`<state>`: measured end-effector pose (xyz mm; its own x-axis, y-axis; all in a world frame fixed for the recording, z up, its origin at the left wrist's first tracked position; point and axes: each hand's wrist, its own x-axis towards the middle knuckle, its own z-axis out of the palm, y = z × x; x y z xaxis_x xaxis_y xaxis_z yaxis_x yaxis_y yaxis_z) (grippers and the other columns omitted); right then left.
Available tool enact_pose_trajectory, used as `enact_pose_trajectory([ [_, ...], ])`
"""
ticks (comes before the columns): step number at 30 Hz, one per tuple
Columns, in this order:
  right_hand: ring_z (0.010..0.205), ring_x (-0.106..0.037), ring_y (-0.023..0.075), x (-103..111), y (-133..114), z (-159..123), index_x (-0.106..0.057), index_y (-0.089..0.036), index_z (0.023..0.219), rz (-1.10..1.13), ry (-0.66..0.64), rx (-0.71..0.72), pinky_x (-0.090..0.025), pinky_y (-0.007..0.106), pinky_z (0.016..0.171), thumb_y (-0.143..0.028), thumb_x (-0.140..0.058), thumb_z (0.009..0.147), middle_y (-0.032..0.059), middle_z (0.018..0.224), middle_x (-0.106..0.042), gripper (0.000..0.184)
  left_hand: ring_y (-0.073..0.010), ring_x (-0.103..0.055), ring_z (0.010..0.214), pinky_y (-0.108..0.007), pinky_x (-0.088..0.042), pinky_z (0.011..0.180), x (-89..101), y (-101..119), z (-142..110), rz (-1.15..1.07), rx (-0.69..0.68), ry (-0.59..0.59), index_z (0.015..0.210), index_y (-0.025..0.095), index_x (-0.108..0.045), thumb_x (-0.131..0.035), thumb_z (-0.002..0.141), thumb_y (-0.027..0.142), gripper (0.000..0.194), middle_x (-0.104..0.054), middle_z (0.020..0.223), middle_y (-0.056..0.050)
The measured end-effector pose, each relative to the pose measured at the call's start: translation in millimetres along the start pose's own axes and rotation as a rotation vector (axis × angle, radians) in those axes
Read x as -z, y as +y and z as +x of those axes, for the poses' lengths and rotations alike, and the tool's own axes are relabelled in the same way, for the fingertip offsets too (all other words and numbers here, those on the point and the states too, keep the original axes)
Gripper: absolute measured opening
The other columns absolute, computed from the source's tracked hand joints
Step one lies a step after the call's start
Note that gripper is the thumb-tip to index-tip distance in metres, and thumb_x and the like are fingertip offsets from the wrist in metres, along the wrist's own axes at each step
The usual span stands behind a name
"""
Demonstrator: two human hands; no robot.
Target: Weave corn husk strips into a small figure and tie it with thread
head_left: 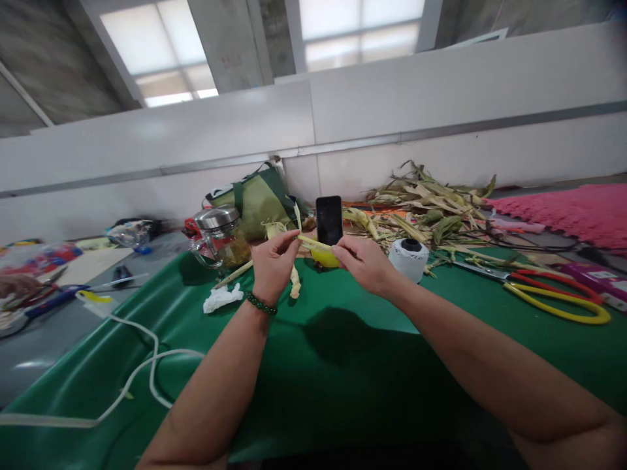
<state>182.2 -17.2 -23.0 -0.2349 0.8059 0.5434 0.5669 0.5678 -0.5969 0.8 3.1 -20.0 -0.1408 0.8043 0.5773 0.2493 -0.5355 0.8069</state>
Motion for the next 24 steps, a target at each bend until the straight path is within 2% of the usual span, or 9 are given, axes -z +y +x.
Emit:
enact_pose_trajectory([
  [2,0.062,-0.055,0.0146,-4,-1,-2,-0.054,-0.018,0.092,-0.041,0.005,0.025,-0.037,0.025,0.058,-0.036,-0.055,0.083,0.0014,0.07,-0.062,0.02,-0.0214,-0.067,0.082,-0.03,-0.049,0.082,-0.6,1,-2,0.125,-0.079,-0.006,0.083,0.021,-0.076,-0.07,0.069,0.02,0.016,-0.075,0.086,-0.004],
  [5,0.064,-0.059,0.0154,-14,1,-5,-0.05,-0.019,0.109,-0.045,0.016,0.028,-0.04,0.024,0.058,-0.035,-0.067,0.075,0.0001,0.074,-0.063,0.041,-0.0223,-0.067,0.087,-0.029,-0.047,0.085,-3.9,4,-9,0.241,-0.113,-0.051,0.084,0.025,-0.076,-0.067,0.069,0.016,0.019,-0.075,0.089,-0.003],
  [8,0.065,-0.06,0.0154,-13,4,-5,-0.055,-0.018,0.105,-0.193,0.099,0.095,-0.04,0.024,0.059,-0.031,-0.058,0.084,0.0011,0.075,-0.064,0.024,-0.024,-0.067,0.088,-0.029,-0.046,0.084,-5.5,5,-13,0.318,-0.128,-0.055,0.086,0.025,-0.076,-0.067,0.07,0.016,0.021,-0.075,0.088,-0.004],
  [11,0.077,-0.062,0.0171,1,4,-6,-0.061,-0.02,0.107,-0.435,0.148,0.315,-0.04,0.026,0.065,-0.024,-0.045,0.092,0.0058,0.088,-0.067,0.023,-0.0251,-0.066,0.088,-0.03,-0.045,0.084,-4.2,3,-13,0.376,-0.162,-0.052,0.091,0.026,-0.076,-0.066,0.071,0.019,0.023,-0.075,0.091,-0.006],
  [14,0.079,-0.06,0.016,12,-1,-9,-0.063,-0.025,0.111,-0.601,0.086,0.532,-0.039,0.026,0.065,-0.02,-0.037,0.095,0.0054,0.089,-0.068,0.031,-0.0254,-0.066,0.087,-0.03,-0.044,0.082,-3.0,1,-11,0.432,-0.176,-0.073,0.09,0.026,-0.076,-0.065,0.072,0.018,0.022,-0.075,0.087,-0.006],
  [16,0.077,-0.059,0.0153,14,-5,-11,-0.065,-0.026,0.11,-0.649,0.031,0.61,-0.039,0.026,0.064,-0.019,-0.036,0.096,0.005,0.089,-0.069,0.032,-0.0253,-0.066,0.084,-0.029,-0.044,0.08,-3.1,1,-10,0.485,-0.184,-0.097,0.089,0.025,-0.076,-0.064,0.073,0.018,0.021,-0.074,0.082,-0.006],
  [18,0.077,-0.06,0.0154,13,-6,-12,-0.066,-0.025,0.107,-0.64,0.037,0.642,-0.04,0.026,0.064,-0.02,-0.036,0.097,0.0056,0.089,-0.07,0.032,-0.0251,-0.066,0.079,-0.029,-0.044,0.077,-3.8,1,-10,0.561,-0.199,-0.116,0.091,0.024,-0.075,-0.062,0.075,0.019,0.021,-0.073,0.079,-0.007],
  [20,0.075,-0.061,0.0157,12,-3,-11,-0.068,-0.022,0.1,-0.606,0.115,0.636,-0.042,0.027,0.065,-0.022,-0.036,0.097,0.0065,0.085,-0.07,0.032,-0.0243,-0.066,0.075,-0.029,-0.044,0.074,-4.7,1,-11,0.65,-0.23,-0.132,0.093,0.023,-0.075,-0.061,0.077,0.021,0.022,-0.073,0.077,-0.008],
  [24,0.066,-0.062,0.0156,13,9,-5,-0.067,-0.017,0.081,-0.592,0.276,0.533,-0.042,0.027,0.062,-0.033,-0.04,0.098,0.0063,0.071,-0.069,0.036,-0.0216,-0.066,0.072,-0.027,-0.044,0.068,-6.4,2,-14,0.809,-0.32,-0.177,0.096,0.021,-0.073,-0.057,0.081,0.023,0.022,-0.073,0.075,-0.007],
])
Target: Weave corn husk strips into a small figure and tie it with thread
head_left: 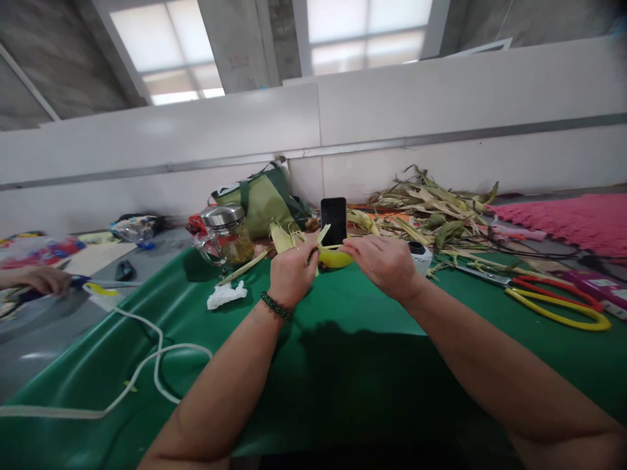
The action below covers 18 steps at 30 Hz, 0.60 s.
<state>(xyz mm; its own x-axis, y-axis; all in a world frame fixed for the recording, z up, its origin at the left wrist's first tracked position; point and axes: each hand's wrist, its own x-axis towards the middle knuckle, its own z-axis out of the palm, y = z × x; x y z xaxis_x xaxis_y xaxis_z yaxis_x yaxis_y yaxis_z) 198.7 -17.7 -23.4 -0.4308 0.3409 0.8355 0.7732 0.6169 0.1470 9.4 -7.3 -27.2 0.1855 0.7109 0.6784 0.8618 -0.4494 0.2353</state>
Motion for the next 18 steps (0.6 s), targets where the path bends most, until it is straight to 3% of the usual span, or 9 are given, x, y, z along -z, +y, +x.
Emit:
enact_pose_trajectory([
  [2,0.062,-0.063,0.0159,-3,5,0,-0.066,-0.016,0.077,-0.001,0.012,-0.084,-0.041,0.026,0.058,-0.036,-0.041,0.097,0.0056,0.066,-0.068,0.037,-0.0214,-0.066,0.071,-0.027,-0.044,0.066,0.4,1,-1,0.065,-0.019,-0.022,0.099,0.021,-0.072,-0.056,0.083,0.022,0.023,-0.073,0.076,-0.007],
  [5,0.054,-0.062,0.0151,-6,6,2,-0.066,-0.016,0.096,0.13,-0.028,-0.263,-0.041,0.025,0.055,-0.032,-0.042,0.096,0.0016,0.059,-0.066,0.029,-0.0225,-0.067,0.074,-0.028,-0.045,0.065,2.0,1,0,0.137,-0.019,-0.033,0.102,0.021,-0.071,-0.054,0.085,0.023,0.025,-0.074,0.078,-0.007],
  [7,0.048,-0.059,0.0136,-6,3,3,-0.065,-0.017,0.102,0.291,-0.122,-0.343,-0.041,0.024,0.054,-0.029,-0.043,0.095,-0.0017,0.053,-0.064,0.026,-0.0232,-0.068,0.075,-0.029,-0.045,0.065,3.1,-1,0,0.166,-0.011,-0.016,0.103,0.022,-0.071,-0.053,0.086,0.024,0.025,-0.074,0.08,-0.008],
  [9,0.051,-0.061,0.0131,-5,1,4,-0.068,-0.019,0.094,0.389,-0.217,-0.329,-0.042,0.023,0.055,-0.03,-0.045,0.094,-0.0014,0.056,-0.066,0.026,-0.0236,-0.068,0.077,-0.029,-0.046,0.066,3.9,-3,2,0.173,0.008,0.008,0.103,0.022,-0.071,-0.053,0.086,0.025,0.025,-0.074,0.081,-0.007],
  [11,0.062,-0.065,0.0147,-3,-1,3,-0.07,-0.019,0.089,0.348,-0.264,-0.239,-0.042,0.023,0.059,-0.03,-0.048,0.093,0.0017,0.069,-0.071,0.025,-0.0235,-0.069,0.078,-0.029,-0.047,0.068,3.8,-6,3,0.152,0.023,0.031,0.102,0.022,-0.071,-0.054,0.085,0.024,0.024,-0.075,0.081,-0.007],
  [14,0.072,-0.065,0.0182,-2,-3,3,-0.069,-0.017,0.09,0.111,-0.313,-0.151,-0.039,0.025,0.06,-0.025,-0.047,0.092,0.0077,0.081,-0.072,0.023,-0.0235,-0.069,0.081,-0.03,-0.048,0.073,2.4,-10,5,0.081,0.02,0.057,0.098,0.021,-0.072,-0.055,0.084,0.023,0.022,-0.074,0.081,-0.008],
  [16,0.068,-0.063,0.0187,-1,-4,4,-0.067,-0.014,0.085,-0.017,-0.381,-0.18,-0.034,0.026,0.055,-0.02,-0.046,0.091,0.0098,0.078,-0.07,0.023,-0.0237,-0.069,0.082,-0.031,-0.048,0.076,1.0,-12,5,0.017,0.017,0.077,0.097,0.02,-0.072,-0.057,0.083,0.022,0.021,-0.074,0.082,-0.008],
  [18,0.063,-0.06,0.0171,-1,-6,6,-0.064,-0.014,0.078,-0.002,-0.435,-0.243,-0.031,0.026,0.053,-0.021,-0.045,0.09,0.0091,0.072,-0.068,0.024,-0.0235,-0.069,0.081,-0.032,-0.049,0.077,-0.9,-13,6,-0.073,0.036,0.105,0.096,0.018,-0.072,-0.059,0.081,0.021,0.02,-0.075,0.083,-0.009],
])
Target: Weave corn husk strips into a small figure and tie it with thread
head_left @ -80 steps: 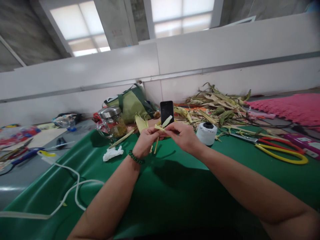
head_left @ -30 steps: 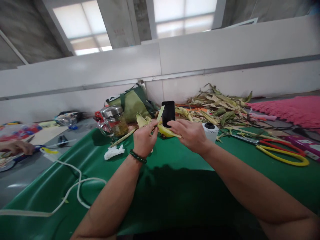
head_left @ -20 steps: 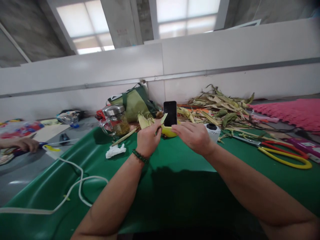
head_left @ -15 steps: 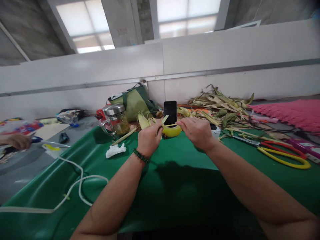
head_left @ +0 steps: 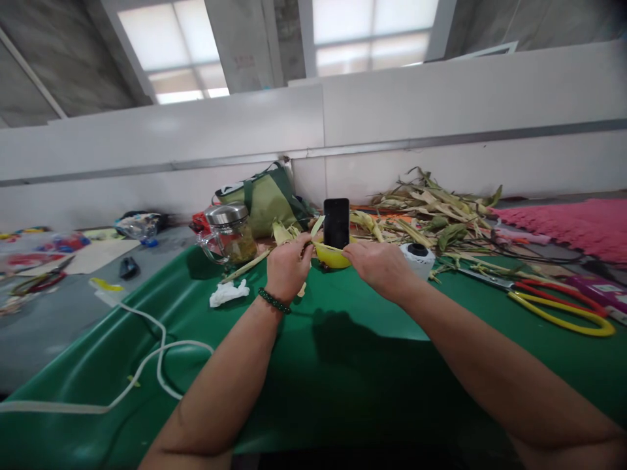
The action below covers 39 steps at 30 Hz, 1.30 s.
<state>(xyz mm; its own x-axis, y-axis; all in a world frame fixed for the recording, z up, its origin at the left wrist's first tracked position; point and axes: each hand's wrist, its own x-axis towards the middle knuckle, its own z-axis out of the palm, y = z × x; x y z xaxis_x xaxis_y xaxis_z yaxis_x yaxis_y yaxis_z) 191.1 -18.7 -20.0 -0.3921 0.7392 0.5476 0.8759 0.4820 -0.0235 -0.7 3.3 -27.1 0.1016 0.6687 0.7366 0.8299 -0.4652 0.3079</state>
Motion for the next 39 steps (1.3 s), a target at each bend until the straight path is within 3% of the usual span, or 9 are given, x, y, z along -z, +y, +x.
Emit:
enact_pose_trajectory([
  [4,0.049,-0.049,0.0109,-1,-7,3,-0.057,-0.017,0.069,0.479,-0.058,-0.054,-0.033,0.022,0.05,-0.029,-0.039,0.093,0.0,0.053,-0.055,0.033,-0.0206,-0.069,0.077,-0.032,-0.051,0.075,-5.7,0,2,-0.397,0.157,0.008,0.093,0.015,-0.073,-0.06,0.076,0.018,0.021,-0.075,0.086,-0.009],
  [10,0.04,-0.041,0.0081,-12,-14,4,-0.051,-0.018,0.064,0.861,-0.071,-0.159,-0.032,0.021,0.046,-0.032,-0.04,0.091,-0.006,0.043,-0.044,0.032,-0.0195,-0.069,0.072,-0.03,-0.054,0.069,-4.2,13,1,-1.088,0.375,-0.312,0.093,0.011,-0.072,-0.071,0.065,0.026,0.032,-0.075,0.082,-0.009],
  [17,0.047,-0.047,0.0091,-15,-11,6,-0.052,-0.017,0.06,0.632,-0.036,-0.147,-0.031,0.022,0.051,-0.026,-0.043,0.091,-0.0028,0.048,-0.051,0.034,-0.0173,-0.067,0.072,-0.025,-0.05,0.064,4.8,23,-2,-1.124,0.41,-0.369,0.085,0.012,-0.072,-0.076,0.064,0.029,0.028,-0.074,0.079,-0.008],
  [23,0.064,-0.054,0.016,-13,-10,1,-0.065,-0.016,0.075,0.141,0.106,-0.089,-0.03,0.027,0.057,-0.033,-0.047,0.093,0.0055,0.069,-0.065,0.031,-0.0124,-0.063,0.063,-0.02,-0.046,0.057,-7.2,15,-1,-1.174,0.572,-0.429,0.075,0.013,-0.071,-0.079,0.062,0.036,0.028,-0.07,0.067,-0.004],
  [27,0.079,-0.054,0.0208,-12,-21,-4,-0.067,-0.018,0.083,-0.114,0.366,0.247,-0.036,0.032,0.069,-0.025,-0.046,0.094,0.0079,0.08,-0.066,0.024,-0.009,-0.058,0.056,-0.018,-0.043,0.052,-10.0,14,-1,-1.251,0.648,-0.409,0.07,0.012,-0.07,-0.082,0.057,0.032,0.027,-0.067,0.062,-0.002],
  [30,0.081,-0.053,0.0209,-14,-34,-6,-0.067,-0.02,0.083,-0.151,0.338,0.546,-0.04,0.034,0.072,-0.013,-0.045,0.091,0.007,0.079,-0.064,0.025,-0.0063,-0.051,0.049,-0.017,-0.038,0.046,-9.6,18,-3,-1.299,0.676,-0.444,0.062,0.012,-0.068,-0.083,0.054,0.028,0.024,-0.063,0.055,0.0],
  [32,0.082,-0.054,0.0217,-17,-39,-6,-0.067,-0.02,0.079,-0.099,0.289,0.594,-0.042,0.034,0.074,-0.012,-0.045,0.09,0.008,0.079,-0.064,0.026,-0.0062,-0.052,0.05,-0.016,-0.038,0.046,-9.3,20,-5,-1.314,0.666,-0.467,0.062,0.012,-0.069,-0.082,0.053,0.024,0.021,-0.064,0.056,0.0],
  [35,0.081,-0.057,0.0197,-19,-34,-6,-0.068,-0.02,0.078,0.176,0.28,0.51,-0.046,0.033,0.074,-0.018,-0.045,0.092,0.0076,0.08,-0.066,0.027,-0.0081,-0.056,0.056,-0.017,-0.042,0.051,-8.7,20,-5,-1.291,0.633,-0.463,0.073,0.013,-0.074,-0.082,0.053,0.022,0.023,-0.069,0.064,-0.001],
  [39,0.07,-0.061,0.0153,-17,-14,1,-0.071,-0.019,0.084,0.621,0.32,0.04,-0.047,0.027,0.064,-0.032,-0.054,0.089,0.0043,0.077,-0.07,0.022,-0.0129,-0.065,0.069,-0.022,-0.051,0.066,-5.0,18,-3,-1.287,0.619,-0.512,0.082,0.014,-0.076,-0.083,0.054,0.027,0.031,-0.074,0.077,-0.005],
])
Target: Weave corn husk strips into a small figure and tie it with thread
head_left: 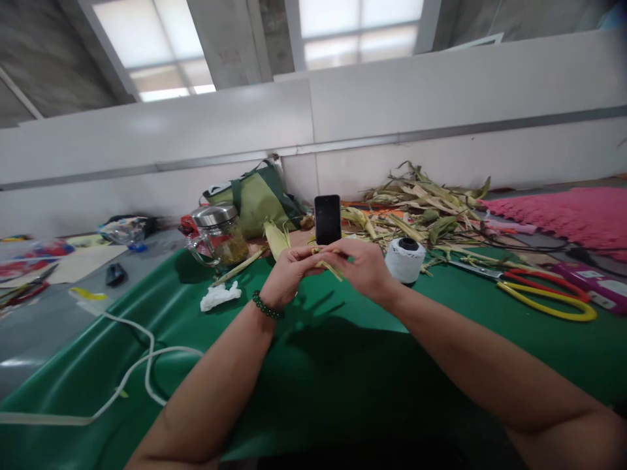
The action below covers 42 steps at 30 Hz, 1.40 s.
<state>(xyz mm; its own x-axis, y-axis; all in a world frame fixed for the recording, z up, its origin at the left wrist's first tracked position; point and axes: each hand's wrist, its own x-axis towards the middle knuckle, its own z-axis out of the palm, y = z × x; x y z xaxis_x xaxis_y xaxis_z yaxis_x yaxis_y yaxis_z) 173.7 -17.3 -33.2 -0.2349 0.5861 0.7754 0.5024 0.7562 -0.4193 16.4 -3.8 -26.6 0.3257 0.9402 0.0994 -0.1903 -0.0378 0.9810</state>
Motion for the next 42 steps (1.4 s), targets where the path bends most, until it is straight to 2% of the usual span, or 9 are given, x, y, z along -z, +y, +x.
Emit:
enact_pose_trajectory([
  [3,0.058,-0.058,0.0132,7,8,7,-0.071,-0.016,0.075,0.143,0.028,-0.254,-0.041,0.024,0.053,-0.038,-0.062,0.082,0.0028,0.065,-0.068,0.024,-0.0147,-0.067,0.071,-0.024,-0.054,0.067,1.1,3,-2,0.001,0.013,-0.051,0.081,0.015,-0.077,-0.083,0.056,0.034,0.032,-0.075,0.082,-0.007],
  [9,0.054,-0.053,0.012,9,11,9,-0.068,-0.016,0.069,0.139,0.011,-0.276,-0.039,0.024,0.052,-0.039,-0.064,0.079,0.001,0.059,-0.063,0.025,-0.0147,-0.068,0.07,-0.023,-0.055,0.067,0.8,6,-5,0.094,-0.004,-0.08,0.08,0.015,-0.076,-0.083,0.057,0.029,0.027,-0.075,0.079,-0.006],
  [14,0.082,-0.059,0.018,23,13,8,-0.069,-0.02,0.092,-0.183,0.06,0.107,-0.047,0.03,0.073,-0.024,-0.048,0.09,0.0071,0.087,-0.066,0.021,-0.0119,-0.067,0.064,-0.02,-0.055,0.063,7.9,9,0,-0.014,0.06,0.046,0.082,0.014,-0.075,-0.079,0.06,0.017,0.022,-0.075,0.077,-0.005],
  [17,0.086,-0.058,0.0193,27,10,7,-0.07,-0.023,0.102,-0.326,-0.113,0.351,-0.047,0.03,0.073,-0.018,-0.044,0.091,0.0081,0.089,-0.065,0.028,-0.0079,-0.064,0.058,-0.016,-0.054,0.059,12.8,10,2,-0.059,0.095,0.068,0.081,0.013,-0.075,-0.076,0.062,0.014,0.019,-0.074,0.078,-0.006],
  [20,0.084,-0.059,0.0174,20,8,5,-0.07,-0.023,0.099,-0.205,-0.216,0.464,-0.048,0.03,0.075,-0.021,-0.045,0.094,0.0064,0.087,-0.066,0.026,-0.0084,-0.064,0.058,-0.017,-0.053,0.059,12.0,10,1,-0.042,0.063,0.017,0.084,0.014,-0.075,-0.078,0.061,0.017,0.024,-0.074,0.077,-0.005],
  [25,0.078,-0.061,0.0149,7,8,3,-0.067,-0.019,0.085,0.075,-0.121,0.182,-0.049,0.028,0.071,-0.032,-0.044,0.095,0.0049,0.082,-0.064,0.029,-0.0147,-0.066,0.067,-0.023,-0.052,0.062,4.3,9,-4,0.193,-0.118,0.007,0.087,0.016,-0.076,-0.079,0.061,0.025,0.028,-0.074,0.076,-0.005],
  [34,0.063,-0.059,0.0138,8,2,3,-0.059,-0.019,0.101,0.016,0.026,-0.147,-0.046,0.025,0.062,-0.023,-0.061,0.081,-0.0001,0.071,-0.064,0.02,-0.0186,-0.068,0.07,-0.028,-0.053,0.07,-4.3,1,-5,0.389,-0.251,-0.042,0.079,0.016,-0.075,-0.073,0.064,0.025,0.018,-0.075,0.072,-0.005],
  [38,0.072,-0.062,0.0156,8,4,2,-0.065,-0.019,0.086,-0.073,-0.018,-0.084,-0.047,0.026,0.068,-0.023,-0.058,0.084,0.0031,0.078,-0.067,0.008,-0.0196,-0.069,0.073,-0.028,-0.054,0.068,-3.0,1,-5,0.307,-0.102,-0.057,0.081,0.016,-0.074,-0.074,0.065,0.03,0.022,-0.074,0.074,-0.006],
  [42,0.081,-0.063,0.018,6,6,0,-0.067,-0.017,0.096,-0.192,-0.034,0.039,-0.048,0.029,0.074,-0.019,-0.048,0.09,0.008,0.088,-0.067,0.02,-0.0201,-0.07,0.078,-0.027,-0.054,0.069,0.2,-1,-2,0.203,-0.02,-0.027,0.082,0.016,-0.074,-0.079,0.061,0.033,0.027,-0.074,0.077,-0.007],
])
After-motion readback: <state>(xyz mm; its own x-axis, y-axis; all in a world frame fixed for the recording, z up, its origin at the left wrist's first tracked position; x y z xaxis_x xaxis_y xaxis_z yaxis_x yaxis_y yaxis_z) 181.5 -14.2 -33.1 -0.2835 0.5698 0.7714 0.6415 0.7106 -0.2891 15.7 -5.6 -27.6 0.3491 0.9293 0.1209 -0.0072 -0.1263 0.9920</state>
